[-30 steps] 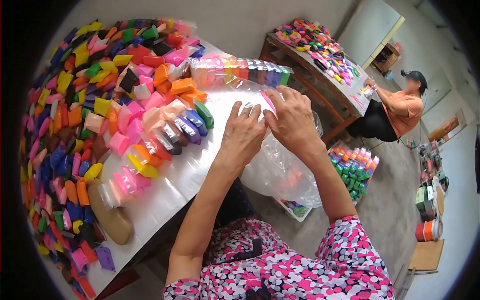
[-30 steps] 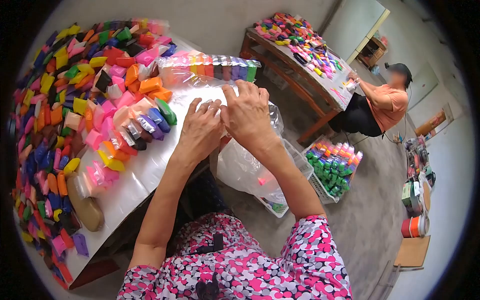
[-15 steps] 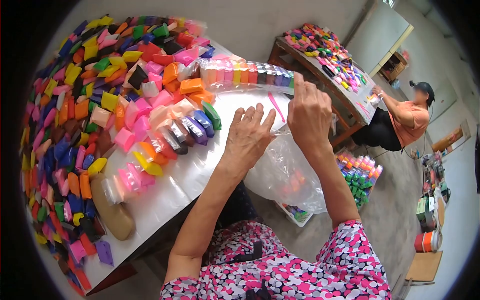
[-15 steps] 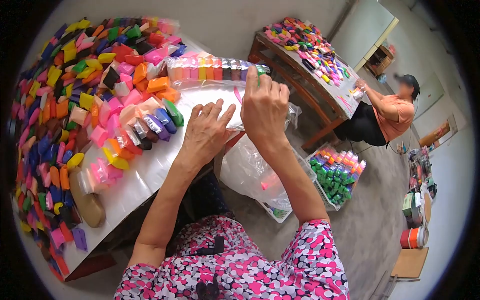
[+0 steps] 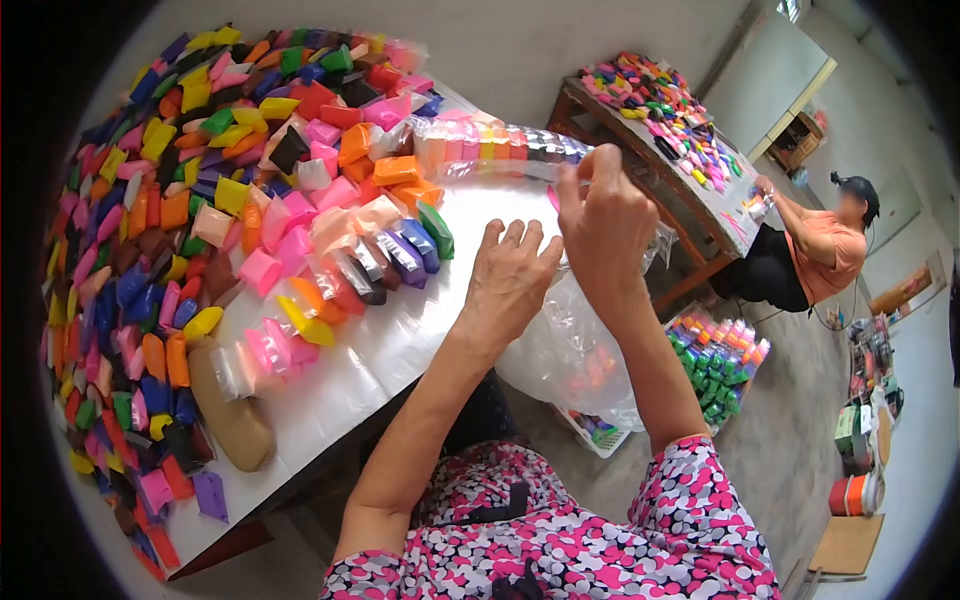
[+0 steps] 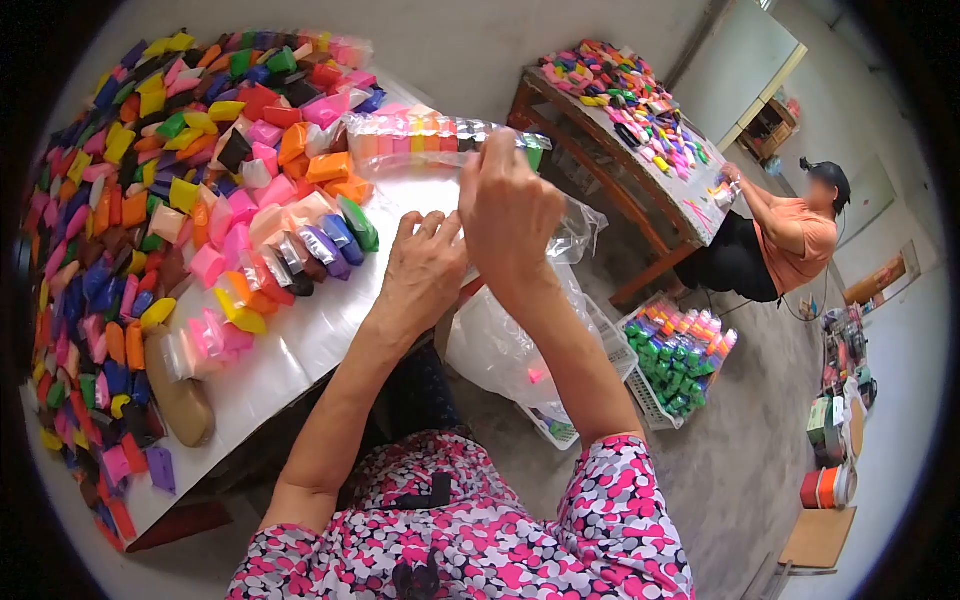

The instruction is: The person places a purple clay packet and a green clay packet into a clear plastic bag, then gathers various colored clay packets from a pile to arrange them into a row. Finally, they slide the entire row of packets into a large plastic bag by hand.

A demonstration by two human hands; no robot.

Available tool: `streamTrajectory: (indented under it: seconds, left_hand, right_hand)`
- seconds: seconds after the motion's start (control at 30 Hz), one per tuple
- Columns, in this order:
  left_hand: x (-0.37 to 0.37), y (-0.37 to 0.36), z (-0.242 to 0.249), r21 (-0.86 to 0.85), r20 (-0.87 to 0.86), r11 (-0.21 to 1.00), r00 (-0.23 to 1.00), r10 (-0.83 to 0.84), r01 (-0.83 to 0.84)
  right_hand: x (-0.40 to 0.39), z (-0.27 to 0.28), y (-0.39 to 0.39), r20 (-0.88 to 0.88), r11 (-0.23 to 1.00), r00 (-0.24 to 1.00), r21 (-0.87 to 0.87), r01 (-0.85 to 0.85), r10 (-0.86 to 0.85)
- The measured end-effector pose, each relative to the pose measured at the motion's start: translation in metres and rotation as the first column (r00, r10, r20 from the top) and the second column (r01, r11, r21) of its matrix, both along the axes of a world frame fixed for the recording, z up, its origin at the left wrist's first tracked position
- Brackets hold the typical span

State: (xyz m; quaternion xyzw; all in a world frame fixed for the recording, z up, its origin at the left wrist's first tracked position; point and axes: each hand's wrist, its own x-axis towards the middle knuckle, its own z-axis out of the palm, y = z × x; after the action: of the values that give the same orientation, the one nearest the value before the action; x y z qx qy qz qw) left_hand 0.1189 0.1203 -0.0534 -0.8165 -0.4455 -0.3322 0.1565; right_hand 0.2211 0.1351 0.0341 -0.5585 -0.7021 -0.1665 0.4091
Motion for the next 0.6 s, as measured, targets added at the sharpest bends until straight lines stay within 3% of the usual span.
streamTrajectory:
  seconds: [0.1,0.13,0.23,0.3,0.37,0.4,0.5,0.6]
  left_hand:
    - [-0.003,0.001,-0.002,-0.016,0.050,1.000,0.999,-0.021,0.022]
    - [-0.003,0.002,-0.003,0.002,0.065,1.000,0.998,-0.018,0.018]
    - [-0.002,0.002,-0.003,0.062,0.041,0.998,0.999,0.026,-0.028]
    - [-0.002,0.000,-0.003,0.028,0.007,0.999,0.999,0.047,-0.047]
    - [-0.002,-0.002,-0.003,-0.083,-0.020,0.996,0.999,0.042,-0.043]
    - [-0.003,-0.003,-0.003,-0.071,-0.017,0.997,0.999,0.037,-0.038]
    - [-0.013,-0.011,-0.001,-0.020,0.012,1.000,1.000,0.022,-0.022]
    - [-0.025,-0.032,0.006,0.024,0.083,1.000,0.997,-0.001,-0.001]
  right_hand:
    - [0.003,-0.018,-0.001,-0.118,0.896,0.897,-0.082,-0.436,0.426]
    - [0.006,-0.023,0.003,-0.111,0.873,0.881,-0.126,-0.471,0.460]
    - [0.012,-0.033,0.033,0.146,0.855,0.862,0.128,-0.502,0.485]
    - [0.013,-0.036,0.043,-0.056,0.842,0.854,-0.145,-0.520,0.518]
    - [0.012,-0.037,0.052,-0.313,0.673,0.820,-0.469,-0.573,0.480]
    - [0.005,-0.025,0.046,-0.297,0.628,0.853,-0.580,-0.518,0.429]
    - [-0.005,-0.041,0.056,-0.237,0.679,0.783,-0.397,-0.618,0.575]
    - [-0.013,-0.036,0.051,-0.279,0.630,0.755,-0.423,-0.651,0.594]
